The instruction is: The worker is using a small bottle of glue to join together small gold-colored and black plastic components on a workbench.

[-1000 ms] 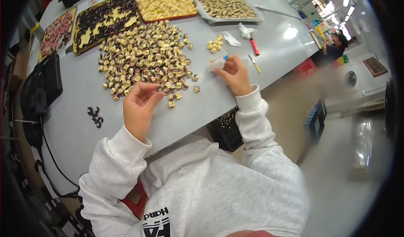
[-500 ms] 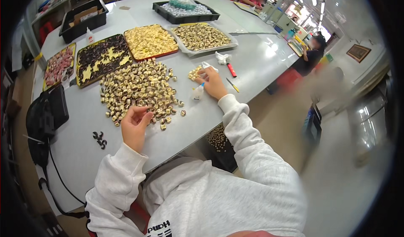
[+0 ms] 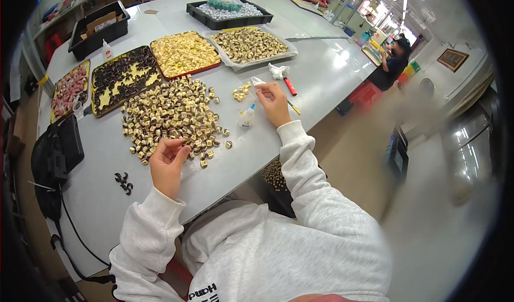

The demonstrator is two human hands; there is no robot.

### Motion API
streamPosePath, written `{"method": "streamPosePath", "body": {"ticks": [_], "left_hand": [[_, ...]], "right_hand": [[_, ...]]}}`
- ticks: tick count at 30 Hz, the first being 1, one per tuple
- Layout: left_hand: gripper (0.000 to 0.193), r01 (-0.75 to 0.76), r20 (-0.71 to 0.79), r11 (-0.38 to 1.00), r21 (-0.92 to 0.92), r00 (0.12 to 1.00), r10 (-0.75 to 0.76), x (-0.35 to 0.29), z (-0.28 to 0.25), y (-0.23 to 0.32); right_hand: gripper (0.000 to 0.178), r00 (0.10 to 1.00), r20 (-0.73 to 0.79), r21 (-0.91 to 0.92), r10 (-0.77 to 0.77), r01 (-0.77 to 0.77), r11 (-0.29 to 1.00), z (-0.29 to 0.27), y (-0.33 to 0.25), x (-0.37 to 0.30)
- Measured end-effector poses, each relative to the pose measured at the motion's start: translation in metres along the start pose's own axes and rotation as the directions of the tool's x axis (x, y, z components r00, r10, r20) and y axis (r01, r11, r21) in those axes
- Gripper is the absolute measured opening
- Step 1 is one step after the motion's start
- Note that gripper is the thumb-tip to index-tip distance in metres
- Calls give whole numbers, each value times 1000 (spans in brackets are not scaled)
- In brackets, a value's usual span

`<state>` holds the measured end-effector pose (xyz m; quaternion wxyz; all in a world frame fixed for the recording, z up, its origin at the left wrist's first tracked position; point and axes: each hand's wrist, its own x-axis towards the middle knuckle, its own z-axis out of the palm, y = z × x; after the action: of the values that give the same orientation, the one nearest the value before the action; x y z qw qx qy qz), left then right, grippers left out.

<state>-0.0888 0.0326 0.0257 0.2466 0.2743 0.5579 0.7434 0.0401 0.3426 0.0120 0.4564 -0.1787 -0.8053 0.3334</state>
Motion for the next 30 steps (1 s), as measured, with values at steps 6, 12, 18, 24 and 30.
{"method": "streamPosePath", "body": {"ticks": [6, 12, 18, 24, 30], "left_hand": [[17, -4, -2, 1000, 7, 1000, 4, -1, 0, 1], [18, -2, -8, 1000, 17, 1000, 2, 1, -1, 0], [18, 3, -19, 999, 33, 1000, -3, 1, -1, 1], [17, 5, -19, 999, 38, 1000, -4, 1, -1, 2], [17, -3, -21, 1000, 29, 1000, 4, 1, -1, 2]], "right_hand": [[19, 989, -16, -35, 144, -144, 989, -4, -4, -3], [17, 993, 20, -76, 116, -114, 990, -7, -3, -3], [19, 976, 17, 97, 218, -219, 971, -4, -1, -4], [22, 980, 17, 47, 200, -201, 978, -6, -2, -3], [20, 983, 5, 103, 182, -182, 978, -6, -1, -3]]}}
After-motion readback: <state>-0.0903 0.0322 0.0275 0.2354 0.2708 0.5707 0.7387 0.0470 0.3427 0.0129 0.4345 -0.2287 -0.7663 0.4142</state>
